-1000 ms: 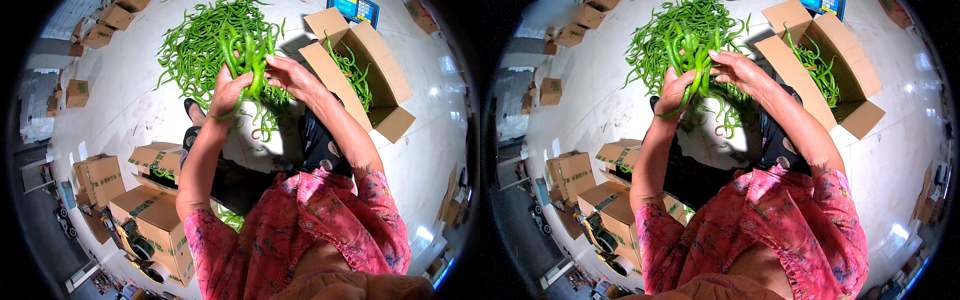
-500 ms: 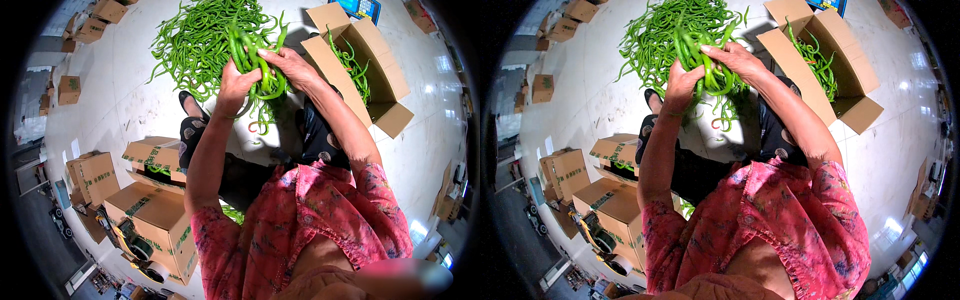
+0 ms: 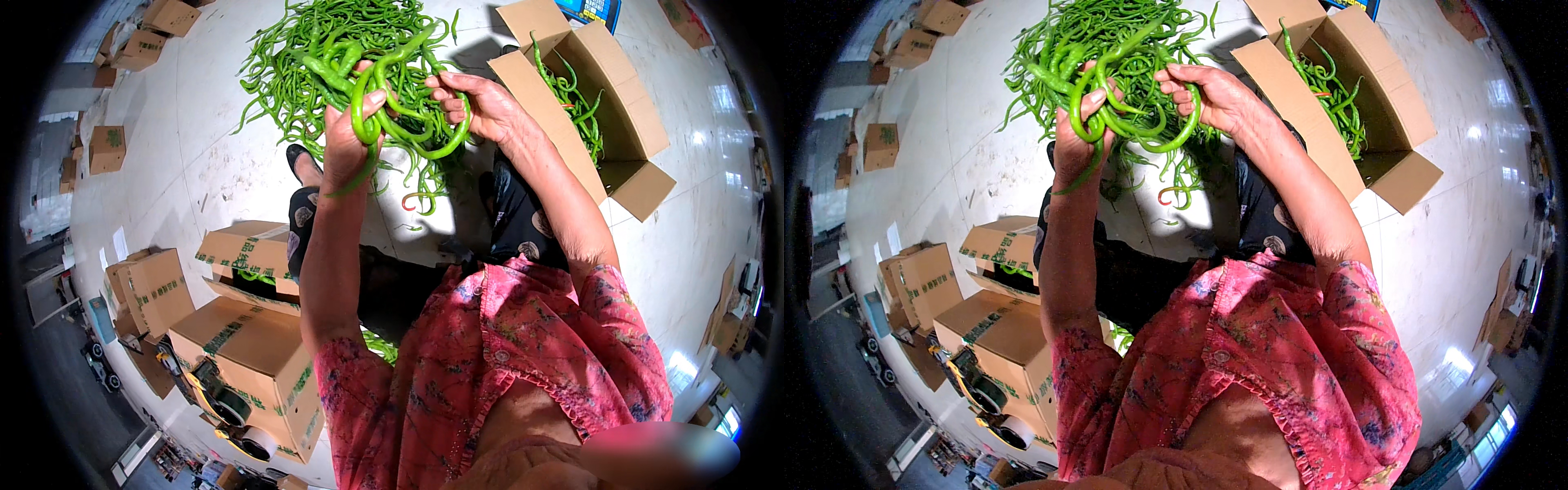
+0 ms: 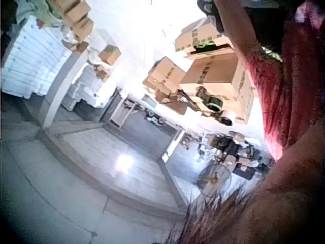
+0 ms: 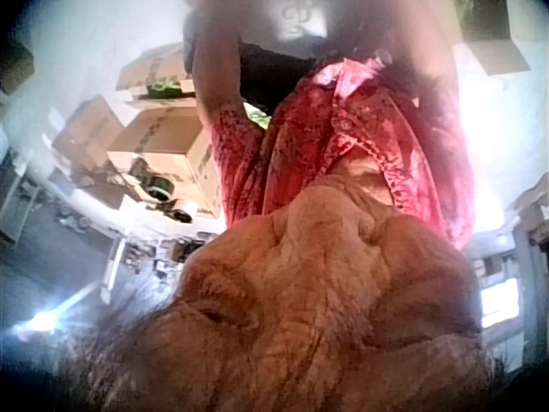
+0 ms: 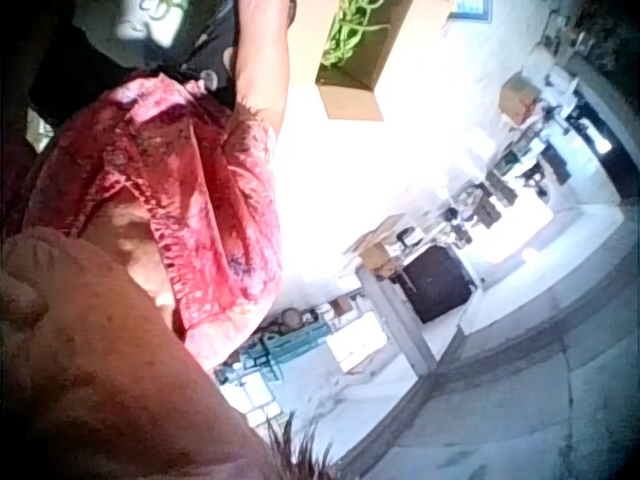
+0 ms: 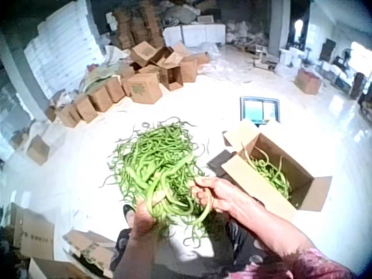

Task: The person sorts green peppers by picking them up from a pile on the floor and placing them into a cardboard box.

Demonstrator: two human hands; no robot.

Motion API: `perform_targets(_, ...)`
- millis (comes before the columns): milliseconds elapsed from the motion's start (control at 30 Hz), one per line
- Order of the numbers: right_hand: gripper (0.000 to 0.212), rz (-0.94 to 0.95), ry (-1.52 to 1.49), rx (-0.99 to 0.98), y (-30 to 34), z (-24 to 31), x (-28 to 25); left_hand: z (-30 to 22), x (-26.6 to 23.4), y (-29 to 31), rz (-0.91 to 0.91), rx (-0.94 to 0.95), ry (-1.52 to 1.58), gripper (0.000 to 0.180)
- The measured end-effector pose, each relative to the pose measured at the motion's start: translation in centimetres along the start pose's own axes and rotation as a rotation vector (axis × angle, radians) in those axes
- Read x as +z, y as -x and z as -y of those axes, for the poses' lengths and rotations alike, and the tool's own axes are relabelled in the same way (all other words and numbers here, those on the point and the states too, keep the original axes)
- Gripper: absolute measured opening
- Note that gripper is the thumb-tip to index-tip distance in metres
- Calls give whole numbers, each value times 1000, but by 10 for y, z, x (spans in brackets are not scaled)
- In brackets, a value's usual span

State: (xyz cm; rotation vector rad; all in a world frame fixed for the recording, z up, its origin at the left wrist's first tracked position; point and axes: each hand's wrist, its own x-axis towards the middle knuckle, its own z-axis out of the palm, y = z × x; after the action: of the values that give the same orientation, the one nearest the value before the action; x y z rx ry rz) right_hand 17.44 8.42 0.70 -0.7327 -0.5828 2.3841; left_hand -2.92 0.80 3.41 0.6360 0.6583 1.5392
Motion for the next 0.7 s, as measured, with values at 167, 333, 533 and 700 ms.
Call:
perform_targets(167, 27, 99, -106, -26, 2, 7, -2, -9, 4, 5, -88, -19, -96, 48)
perform_targets(333, 30, -117, 179, -369, 34, 27, 5, -13, 0, 4, -80, 3, -169, 55)
perform_targets(533, 41, -656, 860, -907, 115, 100, -14, -12, 4, 11, -111, -29, -154, 56)
perform_targets(700, 47, -887, 1609, -716, 144, 119, -91, -10, 17, 11, -56, -61, -133, 54)
